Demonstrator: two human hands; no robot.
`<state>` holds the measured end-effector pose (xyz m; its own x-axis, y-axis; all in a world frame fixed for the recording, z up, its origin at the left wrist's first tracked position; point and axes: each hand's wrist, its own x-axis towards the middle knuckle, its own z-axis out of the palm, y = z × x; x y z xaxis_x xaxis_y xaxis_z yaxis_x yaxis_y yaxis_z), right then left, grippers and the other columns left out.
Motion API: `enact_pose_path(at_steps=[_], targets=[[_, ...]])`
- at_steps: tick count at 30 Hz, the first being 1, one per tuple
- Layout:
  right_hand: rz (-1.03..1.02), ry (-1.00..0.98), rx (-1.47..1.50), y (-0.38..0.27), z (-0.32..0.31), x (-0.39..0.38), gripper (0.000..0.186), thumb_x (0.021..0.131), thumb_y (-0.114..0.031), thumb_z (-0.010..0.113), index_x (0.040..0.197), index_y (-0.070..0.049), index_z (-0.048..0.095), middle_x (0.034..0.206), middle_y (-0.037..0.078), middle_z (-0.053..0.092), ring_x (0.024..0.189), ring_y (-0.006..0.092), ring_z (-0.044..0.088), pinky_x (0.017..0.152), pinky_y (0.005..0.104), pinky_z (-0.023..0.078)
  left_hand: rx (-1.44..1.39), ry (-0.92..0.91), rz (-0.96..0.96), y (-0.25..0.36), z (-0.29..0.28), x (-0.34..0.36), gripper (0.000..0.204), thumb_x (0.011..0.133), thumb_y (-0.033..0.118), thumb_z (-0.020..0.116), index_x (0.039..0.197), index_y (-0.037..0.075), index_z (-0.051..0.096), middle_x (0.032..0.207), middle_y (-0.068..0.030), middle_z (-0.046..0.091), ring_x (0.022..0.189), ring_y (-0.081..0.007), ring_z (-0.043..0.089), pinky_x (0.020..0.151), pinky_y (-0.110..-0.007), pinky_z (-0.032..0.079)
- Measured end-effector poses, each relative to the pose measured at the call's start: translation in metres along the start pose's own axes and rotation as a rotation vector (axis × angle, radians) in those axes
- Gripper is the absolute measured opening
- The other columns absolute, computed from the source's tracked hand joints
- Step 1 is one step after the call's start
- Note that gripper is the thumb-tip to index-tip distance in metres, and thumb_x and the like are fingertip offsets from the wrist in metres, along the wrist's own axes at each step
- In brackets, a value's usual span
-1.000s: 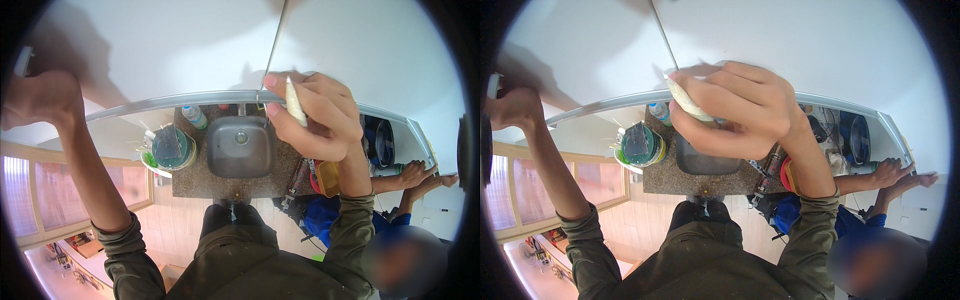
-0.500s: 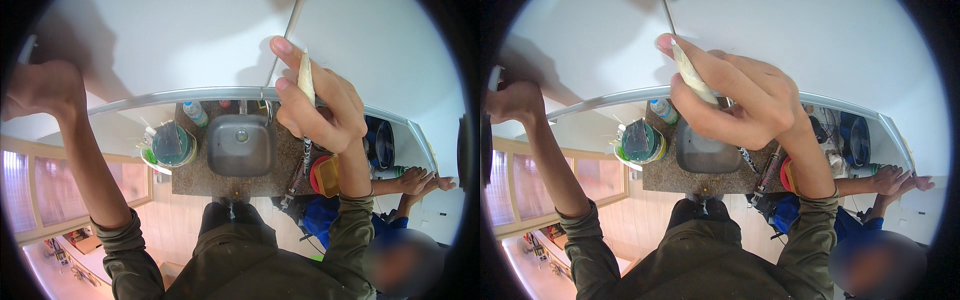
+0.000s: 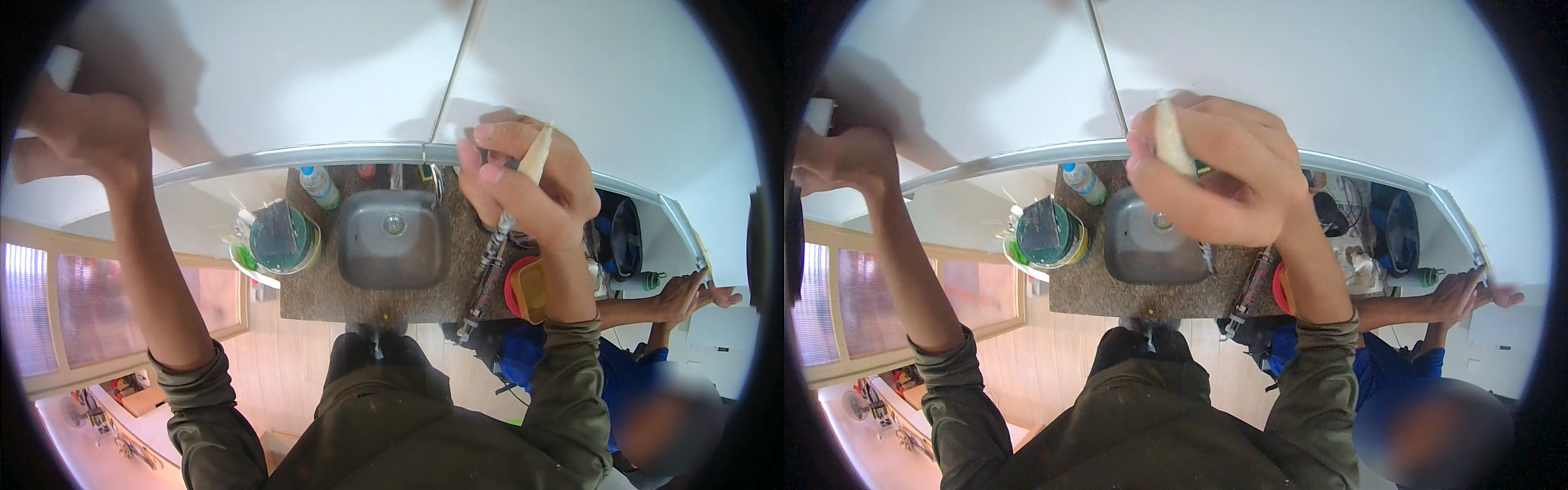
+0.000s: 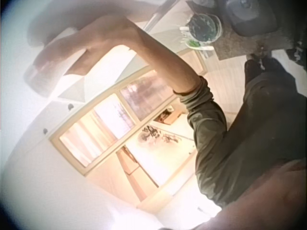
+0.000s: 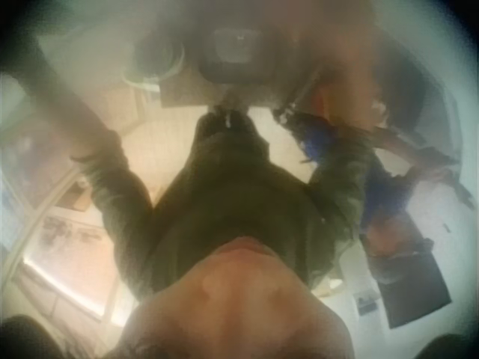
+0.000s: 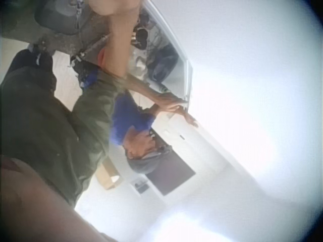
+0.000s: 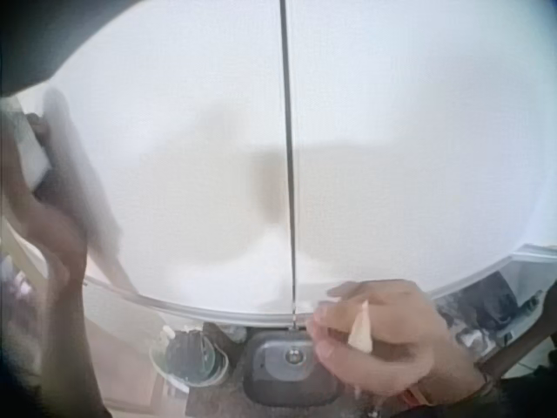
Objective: The person applies white caulk along the vertical seam between two white cabinet doors using a small brush. They repeatedly dip the brush into a small white container to reload caulk and continue smoothing the bead along the seam.
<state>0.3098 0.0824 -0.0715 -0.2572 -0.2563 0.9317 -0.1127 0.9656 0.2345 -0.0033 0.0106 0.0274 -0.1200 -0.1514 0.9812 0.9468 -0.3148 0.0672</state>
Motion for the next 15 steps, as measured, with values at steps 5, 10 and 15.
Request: enact_pose_path(at_steps=[5,10,15], targets=[[0.107,0.045,0.048,-0.004,-0.001,0.001,0.024,0.071,0.002,0.075,0.093,0.007,0.068,0.088,0.019,0.069,0.065,0.0238,0.069,0.057,0.0315,0.059,-0.082,0.083,-0.034,0.024,0.01,0.002,0.053,0.098,0.044,0.047,0.089,-0.004,0.068,0.087,-0.0159,0.066,0.079,-0.0227,0.064,0.068,-0.036,0.056],[0.186,0.003,-0.042,-0.031,-0.014,0.008,0.031,0.068,-0.001,0.079,0.097,0.002,0.071,0.079,0.013,0.069,0.062,0.0208,0.068,0.055,0.0295,0.057,-0.144,0.123,-0.023,0.017,0.01,0.003,0.05,0.097,0.045,0.057,0.087,-0.002,0.07,0.084,-0.0094,0.068,0.076,-0.0175,0.064,0.066,-0.03,0.052],[0.193,0.001,-0.073,-0.03,-0.022,0.0,0.045,0.065,-0.005,0.081,0.109,-0.003,0.074,0.075,0.008,0.068,0.056,0.0143,0.06,0.049,0.0256,0.048,-0.165,0.109,0.028,0.019,0.01,0.003,0.051,0.097,0.046,0.058,0.086,-0.002,0.069,0.081,-0.0078,0.067,0.074,-0.0158,0.061,0.065,-0.029,0.048]])
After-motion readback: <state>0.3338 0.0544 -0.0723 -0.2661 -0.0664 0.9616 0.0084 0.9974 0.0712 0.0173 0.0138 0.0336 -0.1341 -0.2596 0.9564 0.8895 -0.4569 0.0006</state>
